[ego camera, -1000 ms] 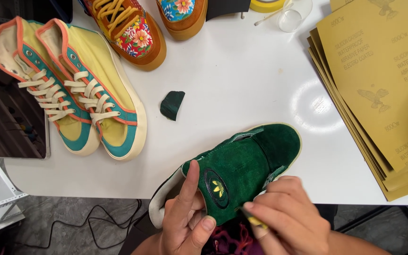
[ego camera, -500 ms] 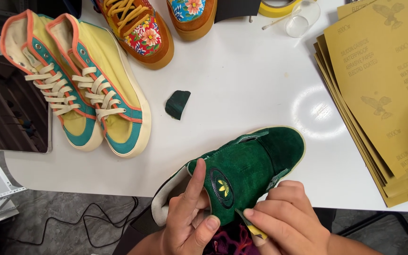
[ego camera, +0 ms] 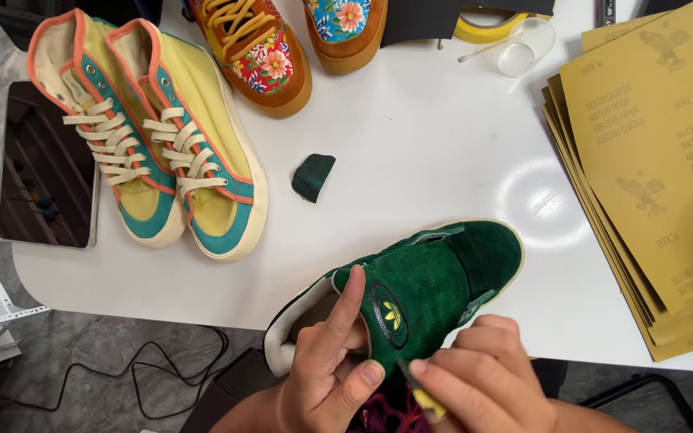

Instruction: Sand the interior and exterior of a green suede shoe using small pieces of sandpaper.

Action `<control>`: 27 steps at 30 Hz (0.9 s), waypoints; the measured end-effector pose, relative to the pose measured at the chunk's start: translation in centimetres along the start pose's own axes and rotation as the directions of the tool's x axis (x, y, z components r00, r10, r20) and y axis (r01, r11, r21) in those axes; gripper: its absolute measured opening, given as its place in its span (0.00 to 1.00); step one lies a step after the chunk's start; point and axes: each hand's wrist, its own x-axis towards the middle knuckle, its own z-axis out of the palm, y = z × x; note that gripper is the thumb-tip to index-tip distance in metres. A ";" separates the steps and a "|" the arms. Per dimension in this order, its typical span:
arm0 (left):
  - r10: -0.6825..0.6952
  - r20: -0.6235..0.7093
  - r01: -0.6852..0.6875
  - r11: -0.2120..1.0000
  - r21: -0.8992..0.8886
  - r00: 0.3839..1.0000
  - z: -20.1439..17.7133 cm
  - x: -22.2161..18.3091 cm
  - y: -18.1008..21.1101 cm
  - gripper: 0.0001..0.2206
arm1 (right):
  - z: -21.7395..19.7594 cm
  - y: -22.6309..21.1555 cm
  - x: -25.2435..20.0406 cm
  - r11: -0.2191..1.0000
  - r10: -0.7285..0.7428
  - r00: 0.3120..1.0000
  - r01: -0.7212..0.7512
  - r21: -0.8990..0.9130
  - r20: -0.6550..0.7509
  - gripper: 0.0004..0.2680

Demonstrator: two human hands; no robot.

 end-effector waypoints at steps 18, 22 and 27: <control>-0.045 0.014 0.045 0.998 -0.052 0.999 -0.2 0.2 -0.9 0.38 | -1.1 0.3 -1.1 0.993 0.106 0.986 -0.111 -0.029 -0.132 0.13; -0.073 0.007 0.073 0.996 -0.049 0.997 -0.1 0.1 -1.0 0.38 | -1.2 0.0 -0.8 0.973 0.231 0.965 -0.232 0.010 -0.127 0.14; -0.075 -0.024 0.073 0.995 -0.074 0.997 0.2 0.3 -0.4 0.38 | -0.7 -0.4 -0.5 0.979 0.193 0.974 -0.185 0.080 -0.114 0.12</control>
